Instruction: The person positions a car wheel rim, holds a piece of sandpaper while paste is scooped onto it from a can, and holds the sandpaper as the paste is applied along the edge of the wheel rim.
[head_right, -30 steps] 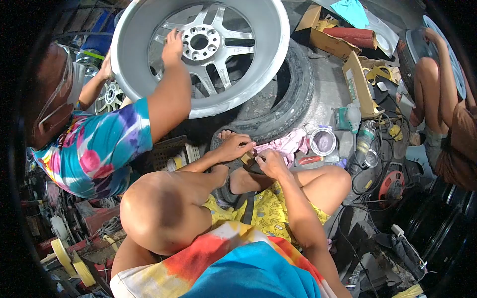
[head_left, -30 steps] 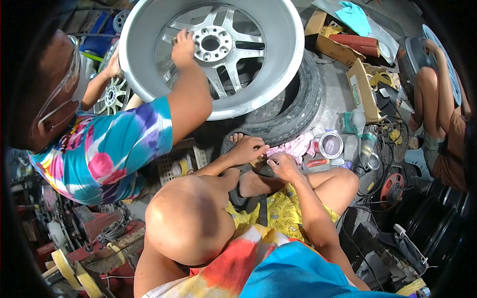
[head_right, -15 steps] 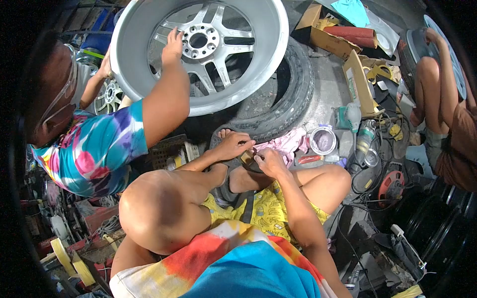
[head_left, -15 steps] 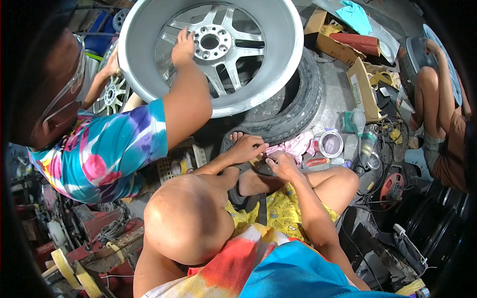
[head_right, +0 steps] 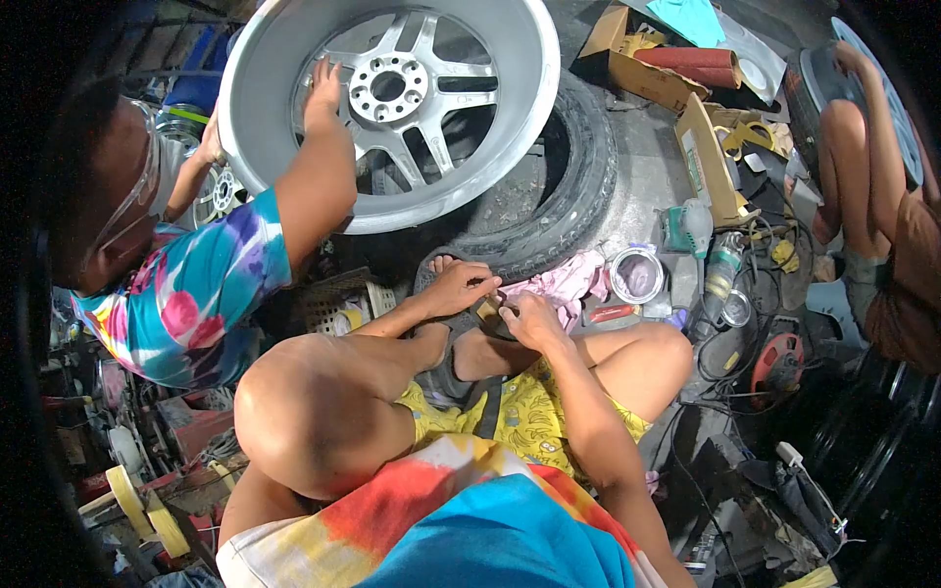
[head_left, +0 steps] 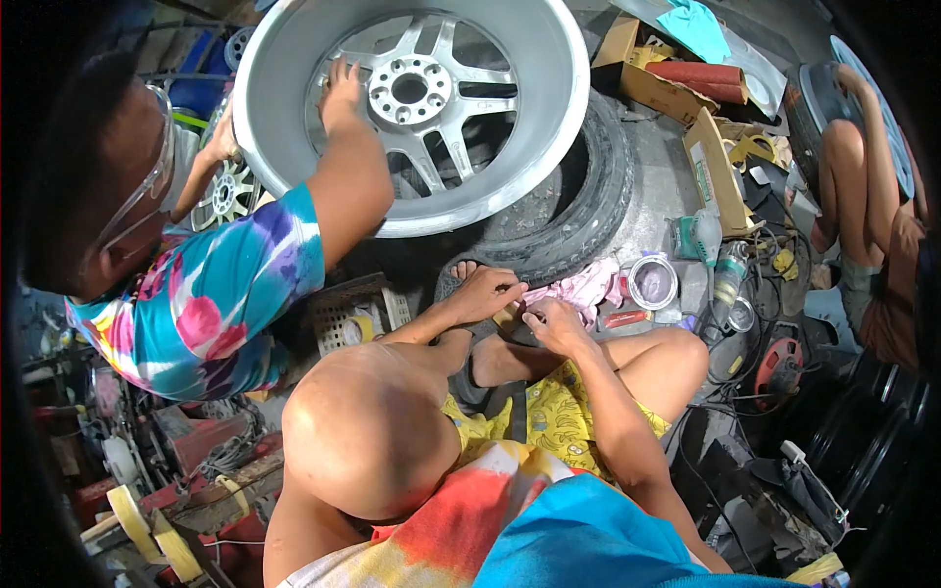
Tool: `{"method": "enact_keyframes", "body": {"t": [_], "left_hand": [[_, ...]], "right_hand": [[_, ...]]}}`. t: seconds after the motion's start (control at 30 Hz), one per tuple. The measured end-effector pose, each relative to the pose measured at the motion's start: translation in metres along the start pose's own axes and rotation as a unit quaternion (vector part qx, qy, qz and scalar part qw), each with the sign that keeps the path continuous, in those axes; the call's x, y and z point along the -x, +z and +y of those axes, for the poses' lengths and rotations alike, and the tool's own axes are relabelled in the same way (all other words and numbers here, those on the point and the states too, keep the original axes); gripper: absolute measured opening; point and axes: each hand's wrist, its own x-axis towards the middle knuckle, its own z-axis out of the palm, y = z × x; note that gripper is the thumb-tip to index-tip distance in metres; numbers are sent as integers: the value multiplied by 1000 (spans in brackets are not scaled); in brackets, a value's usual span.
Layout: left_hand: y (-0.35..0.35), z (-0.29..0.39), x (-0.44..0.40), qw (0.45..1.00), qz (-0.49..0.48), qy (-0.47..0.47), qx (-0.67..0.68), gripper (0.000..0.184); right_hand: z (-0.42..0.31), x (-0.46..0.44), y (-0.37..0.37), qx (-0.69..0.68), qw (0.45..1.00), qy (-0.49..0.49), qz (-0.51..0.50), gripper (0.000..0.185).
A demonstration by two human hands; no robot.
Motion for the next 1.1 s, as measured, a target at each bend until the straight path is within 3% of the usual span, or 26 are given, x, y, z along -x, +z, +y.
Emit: {"method": "enact_keyframes", "body": {"t": [0.73, 0.93, 1.1], "left_hand": [[1, 4, 3, 1000, 13, 18, -11, 29], [-2, -4, 6, 999, 5, -1, 47, 31], [-4, -5, 7, 987, -19, -96, 129, 35]], "right_hand": [[-16, 5, -12, -15, 1000, 23, -14, 27], [-21, 7, -14, -5, 1000, 24, -15, 26], [-15, 5, -8, 3, 1000, 3, -3, 27]]}}
